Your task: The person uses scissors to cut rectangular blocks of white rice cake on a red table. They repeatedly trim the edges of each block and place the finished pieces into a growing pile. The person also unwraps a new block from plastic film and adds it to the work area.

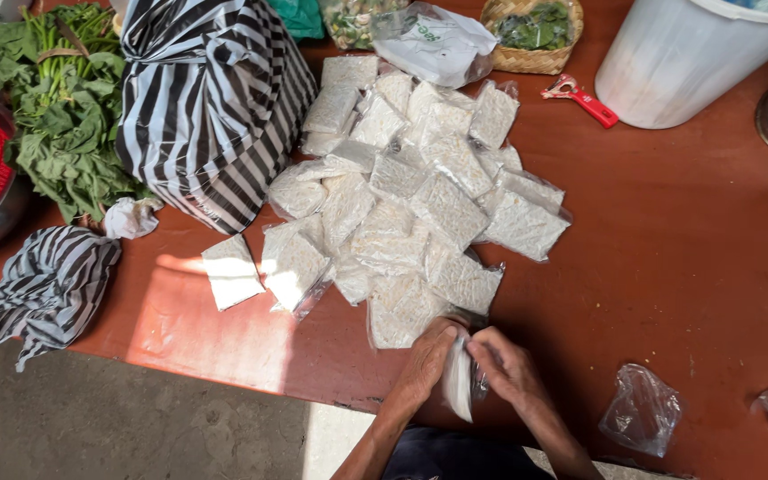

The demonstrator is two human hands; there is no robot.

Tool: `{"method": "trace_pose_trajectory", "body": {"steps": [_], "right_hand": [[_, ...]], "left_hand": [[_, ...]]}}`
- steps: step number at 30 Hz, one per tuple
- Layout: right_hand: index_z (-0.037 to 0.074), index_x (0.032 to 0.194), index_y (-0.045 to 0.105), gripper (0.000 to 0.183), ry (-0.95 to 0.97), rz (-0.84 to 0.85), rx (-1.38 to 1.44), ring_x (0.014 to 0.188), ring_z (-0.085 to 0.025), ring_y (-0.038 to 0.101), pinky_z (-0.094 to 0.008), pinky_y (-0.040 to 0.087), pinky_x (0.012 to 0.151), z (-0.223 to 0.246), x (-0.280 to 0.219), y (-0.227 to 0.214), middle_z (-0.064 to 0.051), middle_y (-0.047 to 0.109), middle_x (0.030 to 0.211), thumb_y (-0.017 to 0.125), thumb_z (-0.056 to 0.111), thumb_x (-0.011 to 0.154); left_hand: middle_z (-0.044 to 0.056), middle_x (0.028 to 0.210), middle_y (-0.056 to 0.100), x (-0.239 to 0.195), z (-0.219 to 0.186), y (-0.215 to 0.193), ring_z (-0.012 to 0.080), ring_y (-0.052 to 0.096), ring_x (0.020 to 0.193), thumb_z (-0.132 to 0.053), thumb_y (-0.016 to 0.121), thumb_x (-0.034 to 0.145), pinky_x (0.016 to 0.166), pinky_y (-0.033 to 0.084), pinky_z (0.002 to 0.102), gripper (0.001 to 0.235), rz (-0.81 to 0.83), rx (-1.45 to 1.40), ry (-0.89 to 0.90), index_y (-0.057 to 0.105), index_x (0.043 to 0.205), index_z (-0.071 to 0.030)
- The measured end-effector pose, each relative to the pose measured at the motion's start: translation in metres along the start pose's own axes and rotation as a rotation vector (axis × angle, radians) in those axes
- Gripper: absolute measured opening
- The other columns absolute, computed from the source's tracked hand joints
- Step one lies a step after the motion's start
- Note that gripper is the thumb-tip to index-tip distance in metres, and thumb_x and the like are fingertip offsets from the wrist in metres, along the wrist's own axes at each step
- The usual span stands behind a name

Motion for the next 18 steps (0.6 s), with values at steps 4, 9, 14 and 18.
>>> {"method": "trace_pose_trajectory", "body": {"steps": [4, 9, 14, 18], "right_hand": [[0.008, 0.1, 0.064, 0.011, -0.215, -0.092, -0.198, 0.071, -0.025, 0.07, -0.039, 0.056, 0.064, 0.025, -0.007, 0.025, -0.009, 0.069, 0.079, 0.066, 0.016, 0.093], [0.009, 0.088, 0.059, 0.009, -0.386, -0.117, -0.68, 0.077, -0.034, 0.068, -0.047, 0.054, 0.068, 0.03, 0.0, 0.04, -0.012, 0.066, 0.079, 0.064, 0.016, 0.091], [0.009, 0.091, 0.058, 0.004, -0.354, -0.181, -0.801, 0.078, -0.033, 0.068, -0.05, 0.055, 0.068, 0.002, 0.003, 0.019, -0.01, 0.066, 0.085, 0.059, 0.014, 0.09], [0.011, 0.097, 0.059, 0.009, -0.109, -0.229, -0.797, 0.077, -0.033, 0.069, -0.05, 0.055, 0.067, -0.031, -0.004, -0.026, -0.01, 0.067, 0.085, 0.057, 0.02, 0.097]], "left_hand": [[0.026, 0.157, 0.04, -0.04, -0.037, -0.018, 0.0387, 0.038, 0.147, -0.046, 0.05, 0.103, 0.119, 0.031, 0.042, 0.067, -0.005, 0.223, 0.006, 0.039, 0.152, -0.001], [0.021, 0.148, 0.047, -0.072, -0.025, -0.025, 0.0352, 0.048, 0.137, -0.033, 0.064, 0.092, 0.108, 0.046, 0.041, 0.081, -0.068, 0.292, -0.154, 0.023, 0.155, -0.003], [0.015, 0.132, 0.067, -0.08, 0.03, -0.033, 0.0247, 0.066, 0.117, -0.017, 0.049, 0.106, 0.1, 0.054, 0.037, 0.04, -0.026, -0.252, -0.283, 0.056, 0.143, -0.003], [0.01, 0.13, 0.066, -0.076, 0.06, -0.033, 0.0195, 0.07, 0.107, -0.007, 0.049, 0.099, 0.091, 0.063, 0.032, 0.04, -0.046, -0.372, -0.424, 0.062, 0.137, -0.005]]}}
Point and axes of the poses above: each hand's wrist, its own x-axis towards the middle knuckle, its own y-axis out of the palm, z = x × y, the point moved 5 cm from there along x, towards the middle knuckle
